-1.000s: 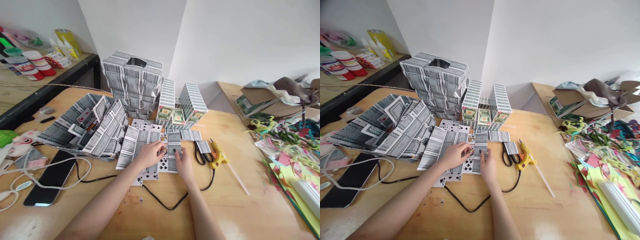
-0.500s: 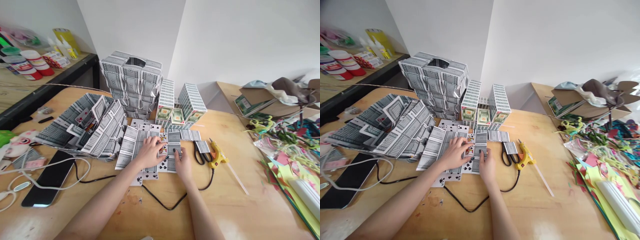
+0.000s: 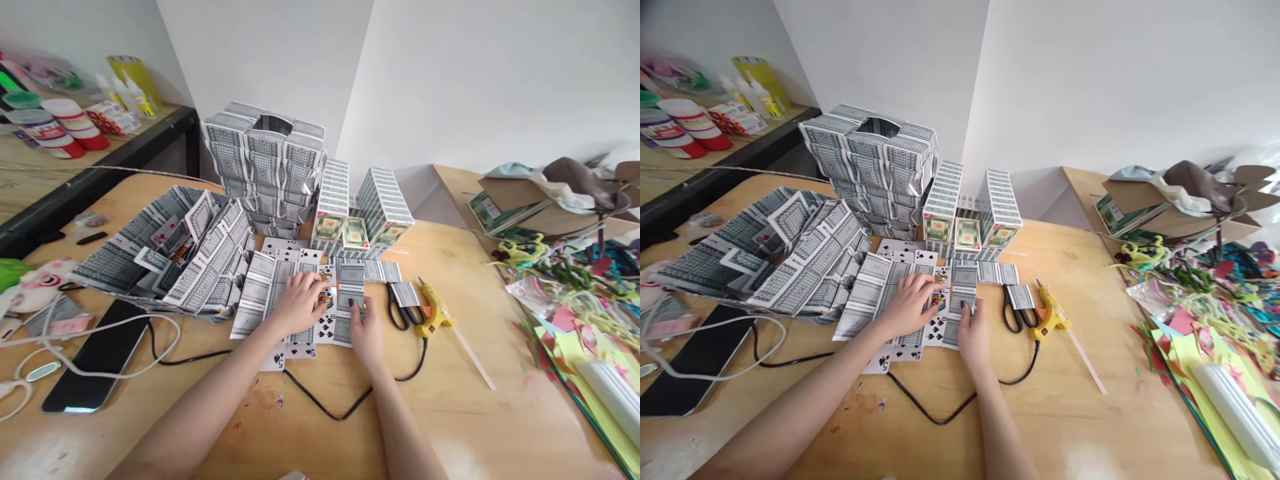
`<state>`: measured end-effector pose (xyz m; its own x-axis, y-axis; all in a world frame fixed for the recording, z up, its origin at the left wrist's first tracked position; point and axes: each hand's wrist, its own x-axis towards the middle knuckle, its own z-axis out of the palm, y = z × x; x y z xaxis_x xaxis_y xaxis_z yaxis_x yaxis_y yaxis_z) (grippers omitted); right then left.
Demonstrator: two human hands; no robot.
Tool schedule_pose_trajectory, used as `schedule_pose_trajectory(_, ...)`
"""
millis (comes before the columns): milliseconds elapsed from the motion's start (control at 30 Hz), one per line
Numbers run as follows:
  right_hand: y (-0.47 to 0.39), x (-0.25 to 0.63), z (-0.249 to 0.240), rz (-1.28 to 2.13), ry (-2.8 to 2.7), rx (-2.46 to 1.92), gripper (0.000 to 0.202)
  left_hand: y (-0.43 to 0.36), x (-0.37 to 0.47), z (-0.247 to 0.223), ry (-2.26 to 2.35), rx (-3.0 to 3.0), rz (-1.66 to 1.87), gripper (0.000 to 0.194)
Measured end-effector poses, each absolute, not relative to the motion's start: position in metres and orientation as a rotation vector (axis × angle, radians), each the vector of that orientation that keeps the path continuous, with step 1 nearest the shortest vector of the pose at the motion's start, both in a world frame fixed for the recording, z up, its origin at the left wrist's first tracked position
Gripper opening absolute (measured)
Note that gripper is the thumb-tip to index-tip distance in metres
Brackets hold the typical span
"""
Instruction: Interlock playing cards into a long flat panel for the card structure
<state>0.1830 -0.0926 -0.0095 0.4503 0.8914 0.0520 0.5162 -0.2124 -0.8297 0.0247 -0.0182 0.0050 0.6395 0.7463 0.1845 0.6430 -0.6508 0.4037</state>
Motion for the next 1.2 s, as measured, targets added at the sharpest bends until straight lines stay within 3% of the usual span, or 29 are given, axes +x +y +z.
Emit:
schedule_pose_trajectory(700,-0.087,0.192,-0.007,0.716,-1.276,-1.776,0.022,-0.018,0.024,0.004,1.091,2.519,0.51,0.029)
schedule_pose_trajectory(1200,-0.085,0.191,-0.009,0.636,-1.32,-1.791,0.02,-0.017,0.024,0.005,1.084,2.532,0.501,0.034)
